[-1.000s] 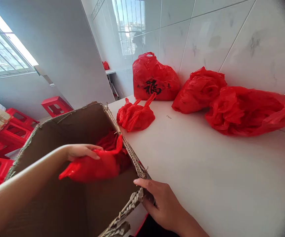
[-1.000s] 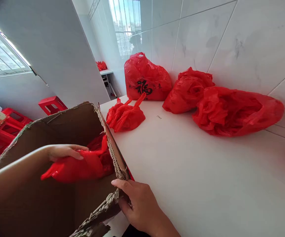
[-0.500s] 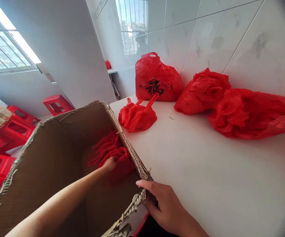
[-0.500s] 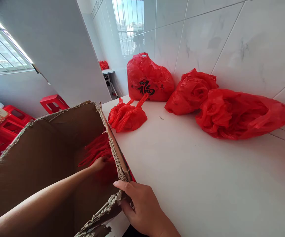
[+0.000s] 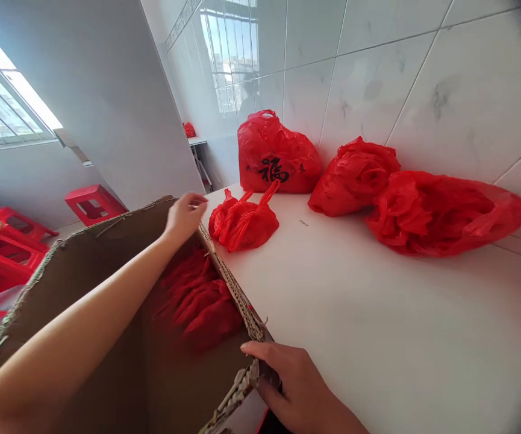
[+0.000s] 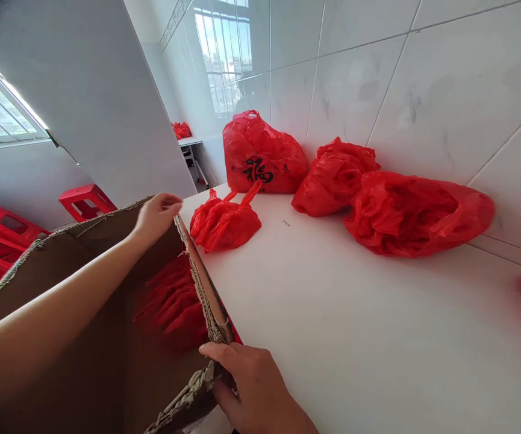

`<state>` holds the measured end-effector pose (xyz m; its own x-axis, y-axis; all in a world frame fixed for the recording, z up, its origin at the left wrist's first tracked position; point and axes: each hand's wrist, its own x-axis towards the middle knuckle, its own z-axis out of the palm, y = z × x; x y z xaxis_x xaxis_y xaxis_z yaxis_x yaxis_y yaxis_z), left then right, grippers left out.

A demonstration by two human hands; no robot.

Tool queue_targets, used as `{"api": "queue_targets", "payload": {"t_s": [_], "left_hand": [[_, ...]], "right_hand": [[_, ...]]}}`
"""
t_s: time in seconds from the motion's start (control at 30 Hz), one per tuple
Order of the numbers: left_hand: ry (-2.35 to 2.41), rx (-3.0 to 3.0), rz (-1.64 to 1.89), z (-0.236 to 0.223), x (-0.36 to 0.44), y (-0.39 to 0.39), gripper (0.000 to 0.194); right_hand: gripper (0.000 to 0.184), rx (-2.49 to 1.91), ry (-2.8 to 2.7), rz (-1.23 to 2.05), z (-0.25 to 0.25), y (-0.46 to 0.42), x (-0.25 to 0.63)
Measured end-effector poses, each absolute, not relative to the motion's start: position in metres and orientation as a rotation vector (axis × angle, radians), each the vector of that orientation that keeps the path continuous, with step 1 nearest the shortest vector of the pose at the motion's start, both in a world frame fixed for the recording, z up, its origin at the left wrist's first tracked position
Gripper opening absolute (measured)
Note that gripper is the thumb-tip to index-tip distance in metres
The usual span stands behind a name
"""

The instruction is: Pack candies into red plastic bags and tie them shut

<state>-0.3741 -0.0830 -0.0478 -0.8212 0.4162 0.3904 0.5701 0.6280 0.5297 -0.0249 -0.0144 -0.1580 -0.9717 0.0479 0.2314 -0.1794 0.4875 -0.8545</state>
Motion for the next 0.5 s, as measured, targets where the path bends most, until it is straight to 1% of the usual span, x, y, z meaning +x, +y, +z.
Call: {"api": "queue_targets", "payload": {"t_s": [0.07, 0.17, 0.2, 0.27, 0.33, 0.37, 0.5], "left_hand": [[-2.634, -0.966, -0.866, -0.045, -0.358, -0.044, 0.030], [-2.707, -1.050, -0.714, -0.058, -0.342, 0.003, 0.039], [-2.738, -1.053, -0.680, -0.062, -0.340, 0.013, 0.038], [-2.785, -1.057, -0.652, -0.066, -0.340, 0.025, 0.028], [-2.799, -1.076, -0.678, -0.062, -0.342, 0.026, 0.021], [-2.797, -1.092, -0.711, -0.057, -0.342, 0.023, 0.020], [-2.773, -1.153, -0.917, -0.022, -0.335, -0.020, 0.029]], "right_hand": [[0.062, 0.104, -2.511, 1.478, -0.157, -0.014, -0.025], [0.061, 0.081, -2.523, 1.462, -0.156, -0.014, -0.024], [0.061, 0.074, -2.523, 1.457, -0.156, -0.014, -0.023], [0.061, 0.075, -2.520, 1.445, -0.156, -0.015, -0.023], [0.061, 0.086, -2.514, 1.437, -0.156, -0.015, -0.023], [0.061, 0.090, -2.514, 1.430, -0.156, -0.015, -0.023], [0.057, 0.086, -2.550, 1.392, -0.156, -0.014, -0.024]]}}
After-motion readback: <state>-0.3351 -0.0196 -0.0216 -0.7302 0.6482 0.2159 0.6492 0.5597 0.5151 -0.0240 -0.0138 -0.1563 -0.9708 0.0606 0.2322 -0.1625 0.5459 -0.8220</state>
